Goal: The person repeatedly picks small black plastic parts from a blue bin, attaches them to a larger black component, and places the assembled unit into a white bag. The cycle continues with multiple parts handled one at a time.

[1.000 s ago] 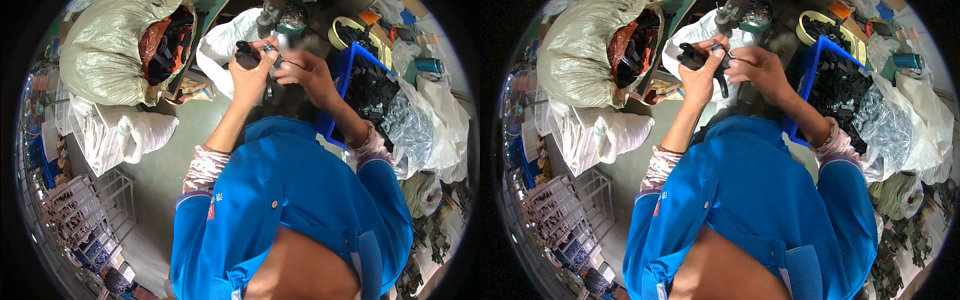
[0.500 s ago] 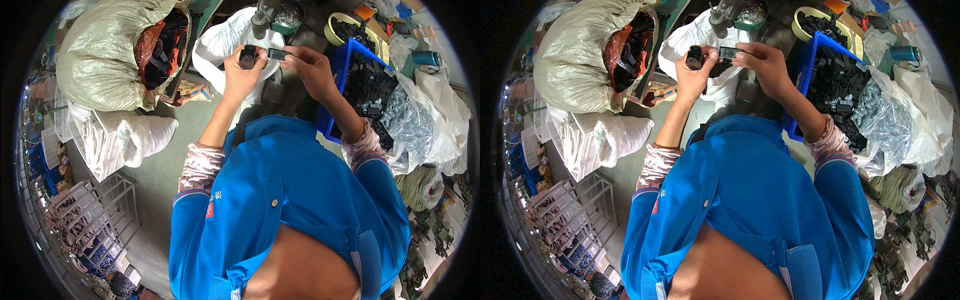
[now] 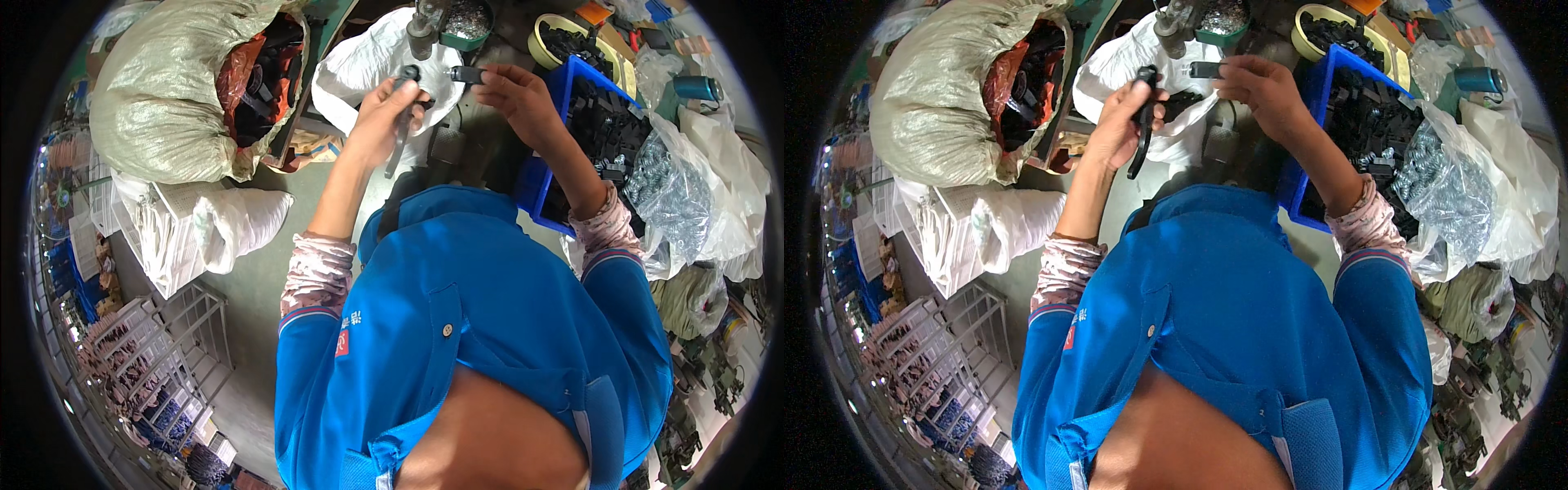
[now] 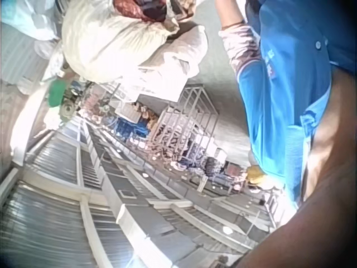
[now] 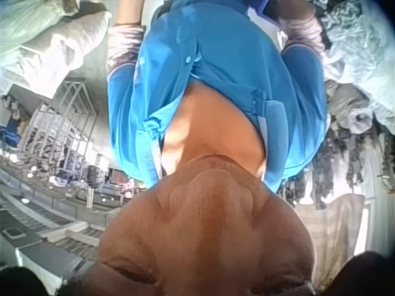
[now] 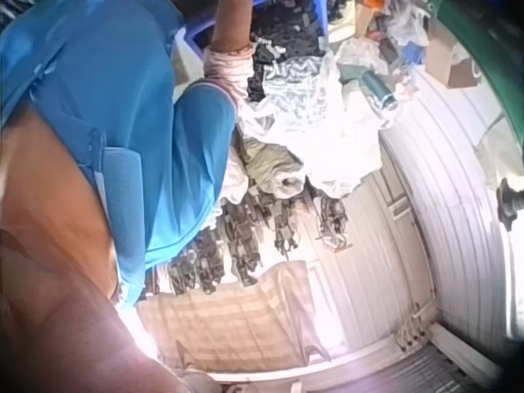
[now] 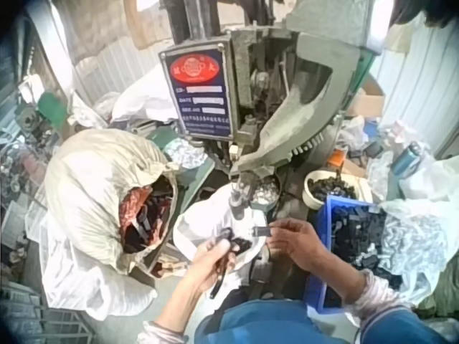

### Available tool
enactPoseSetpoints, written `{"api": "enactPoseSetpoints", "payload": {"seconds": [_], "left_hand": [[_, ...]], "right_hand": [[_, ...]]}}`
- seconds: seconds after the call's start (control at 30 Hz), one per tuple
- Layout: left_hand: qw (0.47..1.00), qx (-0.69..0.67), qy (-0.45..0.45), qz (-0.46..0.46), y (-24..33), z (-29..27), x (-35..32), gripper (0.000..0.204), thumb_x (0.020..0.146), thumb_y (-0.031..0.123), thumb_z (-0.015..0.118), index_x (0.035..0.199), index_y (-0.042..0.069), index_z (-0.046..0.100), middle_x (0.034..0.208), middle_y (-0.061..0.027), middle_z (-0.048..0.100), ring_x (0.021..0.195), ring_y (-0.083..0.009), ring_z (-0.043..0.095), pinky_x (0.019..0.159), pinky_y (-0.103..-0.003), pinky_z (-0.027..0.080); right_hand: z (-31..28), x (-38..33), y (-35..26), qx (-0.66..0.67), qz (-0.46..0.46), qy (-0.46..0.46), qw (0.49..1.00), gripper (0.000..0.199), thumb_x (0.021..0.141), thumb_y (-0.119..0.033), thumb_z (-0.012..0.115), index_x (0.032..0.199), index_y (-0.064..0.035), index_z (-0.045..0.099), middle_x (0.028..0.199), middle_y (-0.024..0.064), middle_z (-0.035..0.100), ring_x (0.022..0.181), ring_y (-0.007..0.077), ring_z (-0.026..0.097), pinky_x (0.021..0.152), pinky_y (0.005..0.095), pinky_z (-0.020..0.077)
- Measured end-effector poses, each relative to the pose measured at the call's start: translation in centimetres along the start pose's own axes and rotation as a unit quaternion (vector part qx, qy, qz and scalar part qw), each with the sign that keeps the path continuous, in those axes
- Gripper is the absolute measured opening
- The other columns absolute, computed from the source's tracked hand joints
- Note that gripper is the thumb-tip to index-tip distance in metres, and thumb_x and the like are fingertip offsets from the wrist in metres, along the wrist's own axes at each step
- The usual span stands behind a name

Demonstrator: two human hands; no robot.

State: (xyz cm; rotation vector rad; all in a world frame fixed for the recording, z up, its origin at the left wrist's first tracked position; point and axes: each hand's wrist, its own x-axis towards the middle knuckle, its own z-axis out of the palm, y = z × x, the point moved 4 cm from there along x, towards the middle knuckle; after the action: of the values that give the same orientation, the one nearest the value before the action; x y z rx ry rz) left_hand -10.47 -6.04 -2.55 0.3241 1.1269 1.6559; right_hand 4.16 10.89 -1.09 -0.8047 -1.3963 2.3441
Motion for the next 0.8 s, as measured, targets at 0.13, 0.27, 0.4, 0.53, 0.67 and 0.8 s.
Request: {"api": "enactPoseSetpoints", "payload": {"seconds": [0.13, 0.27, 0.4, 0.53, 0.67, 0.8], "left_hand": [[0.989, -0.117, -0.060, -0.068, 0.1, 0.7, -1.2, 0.036, 0.095, 0.025, 0.054, 0.119, -0.001, 0.052, 0.104, -0.0137, 0.063, 0.088, -0.0186, 0.061, 0.064, -0.033, 0.053], [0.998, 0.055, -0.020, -0.032, -0.2, 1.5, -1.9, 0.035, 0.085, 0.010, 0.069, 0.111, 0.005, 0.046, 0.106, -0.0121, 0.065, 0.090, -0.0189, 0.066, 0.065, -0.029, 0.053], [0.993, 0.100, -0.043, -0.051, -0.8, 2.4, -2.2, 0.033, 0.088, 0.005, 0.062, 0.119, 0.004, 0.051, 0.114, -0.0120, 0.063, 0.097, -0.0214, 0.065, 0.066, -0.028, 0.056], [0.994, 0.046, -0.085, -0.052, -1.1, 2.8, -2.6, 0.041, 0.089, 0.000, 0.056, 0.129, 0.001, 0.047, 0.121, -0.0142, 0.059, 0.104, -0.0249, 0.062, 0.077, -0.034, 0.058], [0.993, 0.033, -0.097, -0.059, -1.4, 3.0, -2.6, 0.038, 0.089, 0.000, 0.057, 0.127, 0.001, 0.049, 0.118, -0.0127, 0.060, 0.102, -0.0241, 0.063, 0.075, -0.035, 0.058], [0.993, 0.024, -0.096, -0.058, -1.7, 3.6, -2.5, 0.036, 0.089, 0.000, 0.057, 0.123, 0.001, 0.050, 0.114, -0.0107, 0.061, 0.100, -0.0227, 0.064, 0.074, -0.035, 0.057]], "right_hand": [[-0.7, 0.5, -0.8, 0.057, 0.002, -0.030, 0.998, 0.027, 0.093, -0.014, 0.057, 0.115, 0.0013, 0.059, 0.101, 0.0103, 0.066, 0.090, 0.0189, 0.065, 0.084, 0.0298, 0.0524], [0.0, 0.7, -1.6, 0.039, -0.012, -0.074, 0.996, 0.034, 0.093, -0.019, 0.058, 0.119, 0.0027, 0.058, 0.112, 0.0128, 0.062, 0.099, 0.0199, 0.062, 0.088, 0.0329, 0.0524], [1.6, 0.3, -1.6, -0.015, -0.056, -0.097, 0.994, 0.030, 0.094, -0.017, 0.056, 0.117, 0.0019, 0.058, 0.101, 0.0070, 0.062, 0.092, 0.0143, 0.061, 0.087, 0.0318, 0.0523], [1.5, 0.7, -0.6, -0.067, -0.064, -0.080, 0.993, 0.029, 0.092, -0.016, 0.059, 0.113, 0.0035, 0.056, 0.103, 0.0075, 0.060, 0.094, 0.0146, 0.060, 0.086, 0.0334, 0.0531], [1.2, 0.7, -0.3, -0.101, -0.067, -0.097, 0.988, 0.026, 0.091, -0.014, 0.061, 0.109, 0.0040, 0.056, 0.103, 0.0088, 0.060, 0.094, 0.0152, 0.060, 0.084, 0.0328, 0.0542], [1.5, -0.1, -0.7, -0.152, -0.068, -0.100, 0.981, 0.025, 0.090, -0.014, 0.061, 0.106, 0.0042, 0.057, 0.099, 0.0087, 0.061, 0.091, 0.0150, 0.062, 0.081, 0.0314, 0.0550]]}}
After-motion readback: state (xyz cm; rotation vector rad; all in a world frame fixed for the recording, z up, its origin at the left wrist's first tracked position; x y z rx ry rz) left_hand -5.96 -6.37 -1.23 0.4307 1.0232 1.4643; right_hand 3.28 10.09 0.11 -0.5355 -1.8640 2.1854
